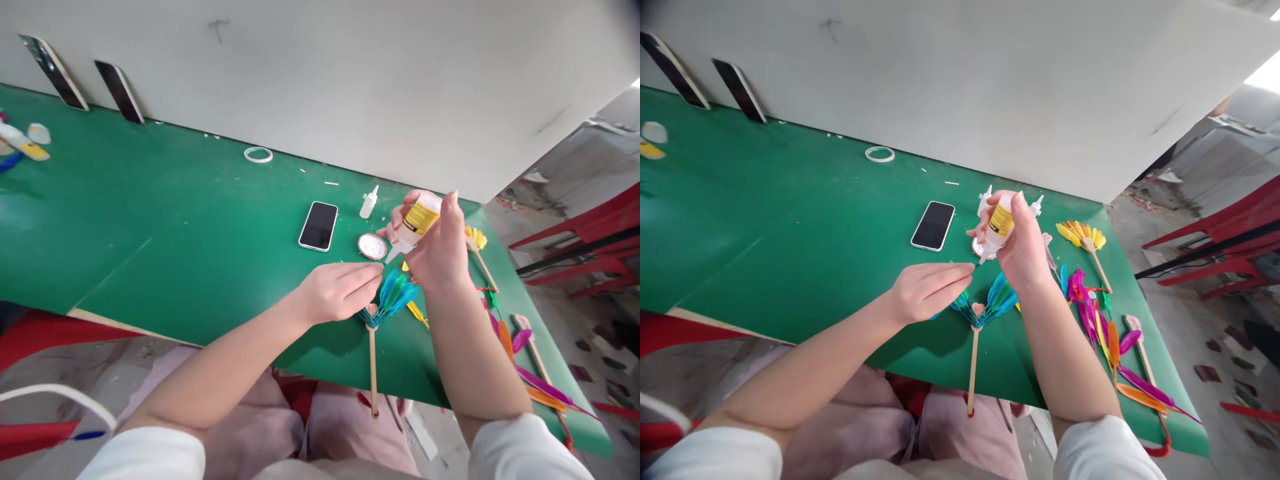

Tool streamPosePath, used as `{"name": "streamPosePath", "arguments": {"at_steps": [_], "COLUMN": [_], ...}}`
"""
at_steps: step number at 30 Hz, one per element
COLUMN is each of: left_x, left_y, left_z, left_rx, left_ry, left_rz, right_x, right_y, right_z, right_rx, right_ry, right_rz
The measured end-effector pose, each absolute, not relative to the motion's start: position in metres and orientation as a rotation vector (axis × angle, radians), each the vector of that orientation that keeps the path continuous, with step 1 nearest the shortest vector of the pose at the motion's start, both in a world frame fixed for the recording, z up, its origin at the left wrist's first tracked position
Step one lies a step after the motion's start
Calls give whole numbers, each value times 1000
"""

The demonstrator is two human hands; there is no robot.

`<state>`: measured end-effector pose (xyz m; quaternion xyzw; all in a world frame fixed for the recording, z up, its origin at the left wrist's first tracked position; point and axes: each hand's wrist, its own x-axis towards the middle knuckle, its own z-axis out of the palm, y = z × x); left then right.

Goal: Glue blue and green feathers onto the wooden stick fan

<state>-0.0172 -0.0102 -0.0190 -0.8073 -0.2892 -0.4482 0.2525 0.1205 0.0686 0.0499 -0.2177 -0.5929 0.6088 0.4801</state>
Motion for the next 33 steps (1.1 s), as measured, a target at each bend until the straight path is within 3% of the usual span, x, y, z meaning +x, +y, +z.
{"name": "streamPosePath", "arguments": {"at_steps": [18, 26, 33], "left_x": [-20, -18, -17], "left_y": [-12, -20, -27], "left_z": [-19, -12, -6], "left_rx": [-2265, -2237, -2251], "left_ry": [-806, -764, -750], "left_rz": [-1300, -1271, -1272], "right_x": [136, 132, 129], "right_y": [81, 62, 55], "right_z": [53, 57, 62], "right_rx": [-571, -651, -532], "right_ry": [-1423, -1571, -1573], "right_rz": [1408, 1056, 1155]}}
